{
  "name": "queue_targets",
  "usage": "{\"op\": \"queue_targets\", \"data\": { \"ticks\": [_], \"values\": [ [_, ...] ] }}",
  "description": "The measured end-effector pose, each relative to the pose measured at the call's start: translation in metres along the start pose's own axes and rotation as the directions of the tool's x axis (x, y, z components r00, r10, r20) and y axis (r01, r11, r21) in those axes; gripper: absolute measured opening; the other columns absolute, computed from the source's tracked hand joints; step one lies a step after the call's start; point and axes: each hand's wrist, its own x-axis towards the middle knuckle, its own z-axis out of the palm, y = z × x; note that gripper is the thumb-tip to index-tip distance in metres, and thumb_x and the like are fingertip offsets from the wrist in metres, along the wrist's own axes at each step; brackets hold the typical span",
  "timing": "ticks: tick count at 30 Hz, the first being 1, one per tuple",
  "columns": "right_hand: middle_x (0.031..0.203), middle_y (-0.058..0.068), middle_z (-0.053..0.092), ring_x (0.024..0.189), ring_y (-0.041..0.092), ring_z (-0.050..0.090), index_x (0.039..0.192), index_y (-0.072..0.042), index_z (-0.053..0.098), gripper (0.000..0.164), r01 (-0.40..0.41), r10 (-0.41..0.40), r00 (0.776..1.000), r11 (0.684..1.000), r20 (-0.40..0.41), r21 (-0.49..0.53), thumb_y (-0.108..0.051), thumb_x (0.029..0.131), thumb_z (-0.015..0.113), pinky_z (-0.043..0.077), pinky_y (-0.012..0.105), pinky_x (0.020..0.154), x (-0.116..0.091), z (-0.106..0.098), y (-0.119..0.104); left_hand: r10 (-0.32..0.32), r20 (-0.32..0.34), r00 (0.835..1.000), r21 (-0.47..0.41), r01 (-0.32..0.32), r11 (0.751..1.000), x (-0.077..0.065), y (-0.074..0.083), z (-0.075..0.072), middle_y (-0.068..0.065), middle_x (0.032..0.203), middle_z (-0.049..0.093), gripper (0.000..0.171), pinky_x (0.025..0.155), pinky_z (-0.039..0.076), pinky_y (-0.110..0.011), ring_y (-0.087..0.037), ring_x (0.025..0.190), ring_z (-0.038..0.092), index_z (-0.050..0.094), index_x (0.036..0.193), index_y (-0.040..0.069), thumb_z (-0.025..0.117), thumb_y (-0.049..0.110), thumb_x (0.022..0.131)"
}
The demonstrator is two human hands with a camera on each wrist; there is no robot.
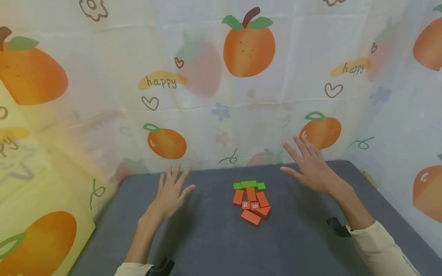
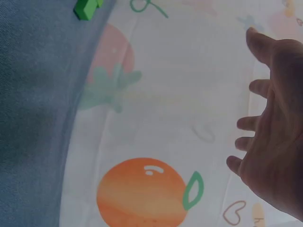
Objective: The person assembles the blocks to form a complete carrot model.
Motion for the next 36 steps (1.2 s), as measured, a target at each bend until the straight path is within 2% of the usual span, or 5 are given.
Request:
{"op": "queue_targets", "data": {
  "ticks": [14,20,28,32,36],
  "values": [
    [0.173,0.026,0.015,0.160,0.053,0.010,0.168,-0.014,0.024,0.081,0.020,-0.020,1.000,1.000,0.020,-0.019,-0.044,0.104,0.063,0.017,0.078,0.121,-0.014,0.020,-0.009,0.002,0.018,1.000,-0.079,-0.001,0.997,-0.016,0.013,0.030,-0.020,0.176,0.012,0.069,0.127,-0.003,-0.072,-0.054,0.161,0.002,0.021,0.169,0.029,0.048,0.048,0.109],
    [0.172,0.026,0.019,0.159,0.054,0.013,0.167,-0.012,0.027,0.080,0.044,-0.043,0.999,0.999,0.027,-0.018,-0.043,0.103,0.064,0.022,0.077,0.120,-0.018,0.029,-0.015,-0.007,0.083,0.997,-0.126,0.017,0.992,-0.018,0.023,0.041,-0.015,0.176,0.015,0.070,0.128,-0.006,-0.069,-0.050,0.162,0.003,0.020,0.169,0.030,0.049,0.048,0.109],
    [0.169,0.024,0.031,0.156,0.055,0.022,0.164,-0.010,0.034,0.074,0.121,-0.121,0.992,0.993,0.038,-0.007,-0.038,0.103,0.066,0.026,0.075,0.120,-0.023,0.045,-0.026,0.036,0.199,0.979,-0.126,-0.011,0.992,-0.007,0.036,0.061,-0.006,0.176,0.021,0.071,0.131,-0.002,-0.066,-0.042,0.164,0.011,0.023,0.168,0.029,0.047,0.057,0.107],
    [0.167,0.022,0.037,0.157,0.054,0.024,0.161,-0.010,0.041,0.069,0.166,-0.166,0.982,0.986,0.088,0.001,-0.034,0.102,0.068,0.028,0.075,0.119,-0.028,0.060,-0.036,0.089,0.248,0.965,-0.128,-0.059,0.990,0.002,0.044,0.075,-0.004,0.175,0.027,0.063,0.131,0.004,-0.065,-0.040,0.164,0.015,0.029,0.167,0.022,0.046,0.044,0.111],
    [0.166,0.022,0.039,0.157,0.054,0.024,0.153,-0.009,0.054,0.057,0.226,-0.226,0.958,0.974,0.175,0.018,-0.033,0.103,0.066,0.029,0.075,0.119,-0.030,0.075,-0.051,0.140,0.295,0.945,-0.134,-0.104,0.985,0.011,0.050,0.090,-0.006,0.174,0.030,0.055,0.130,0.008,-0.068,-0.044,0.162,0.019,0.033,0.165,0.014,0.044,0.030,0.114]
  ]
}}
